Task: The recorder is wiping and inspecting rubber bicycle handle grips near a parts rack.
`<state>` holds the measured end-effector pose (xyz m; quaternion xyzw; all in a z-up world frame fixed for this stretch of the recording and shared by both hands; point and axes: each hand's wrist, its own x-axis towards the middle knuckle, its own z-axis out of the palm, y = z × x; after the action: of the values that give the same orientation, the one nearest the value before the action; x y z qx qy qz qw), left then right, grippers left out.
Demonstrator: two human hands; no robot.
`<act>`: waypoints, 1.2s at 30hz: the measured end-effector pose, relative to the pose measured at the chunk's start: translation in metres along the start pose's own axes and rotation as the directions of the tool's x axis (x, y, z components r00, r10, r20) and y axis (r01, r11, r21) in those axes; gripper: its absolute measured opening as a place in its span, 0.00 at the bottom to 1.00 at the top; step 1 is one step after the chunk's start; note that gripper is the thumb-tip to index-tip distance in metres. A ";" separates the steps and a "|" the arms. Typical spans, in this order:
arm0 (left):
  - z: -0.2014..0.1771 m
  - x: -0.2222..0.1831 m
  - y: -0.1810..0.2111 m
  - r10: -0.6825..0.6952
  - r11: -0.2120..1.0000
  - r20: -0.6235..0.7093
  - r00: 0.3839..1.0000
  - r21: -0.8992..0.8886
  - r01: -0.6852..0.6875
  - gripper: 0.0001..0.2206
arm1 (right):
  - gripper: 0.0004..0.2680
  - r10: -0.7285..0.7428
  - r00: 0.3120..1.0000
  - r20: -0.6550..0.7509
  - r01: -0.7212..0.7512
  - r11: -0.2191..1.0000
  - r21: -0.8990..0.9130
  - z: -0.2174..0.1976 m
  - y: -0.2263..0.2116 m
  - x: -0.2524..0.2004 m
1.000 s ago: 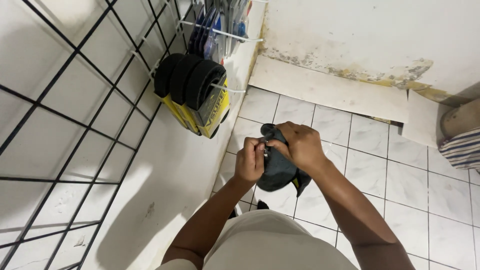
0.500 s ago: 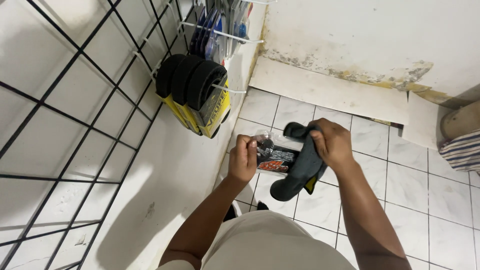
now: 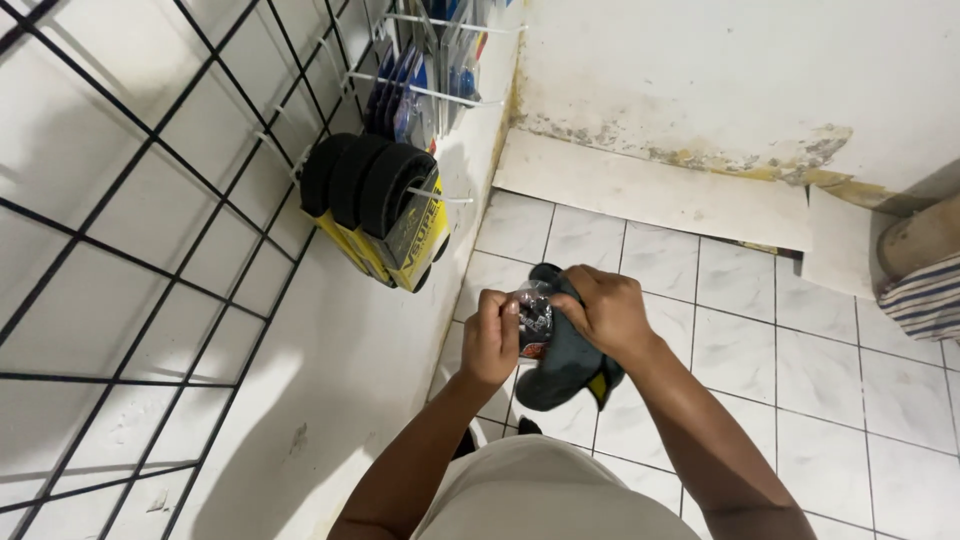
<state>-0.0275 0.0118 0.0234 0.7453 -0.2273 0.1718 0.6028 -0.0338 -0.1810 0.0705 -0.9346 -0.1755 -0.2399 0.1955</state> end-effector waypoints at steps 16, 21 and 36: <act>-0.006 -0.011 -0.015 -0.222 0.974 0.019 0.975 -0.031 0.223 0.09 | 0.16 -0.020 0.994 0.110 0.013 0.998 0.067 -0.031 0.071 -0.059; -0.012 -0.010 -0.025 -0.215 0.976 0.042 0.976 0.037 0.214 0.08 | 0.13 0.203 0.977 0.067 -0.214 0.929 0.301 -0.058 0.087 -0.070; 0.003 0.009 0.010 0.056 0.992 0.051 0.997 0.113 -0.062 0.06 | 0.19 -0.071 0.978 -0.199 0.079 0.996 0.036 -0.032 -0.036 0.022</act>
<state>-0.0253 0.0060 0.0358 0.7755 -0.2533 0.1844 0.5481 -0.0436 -0.1589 0.1178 -0.8944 -0.1957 -0.3346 0.2231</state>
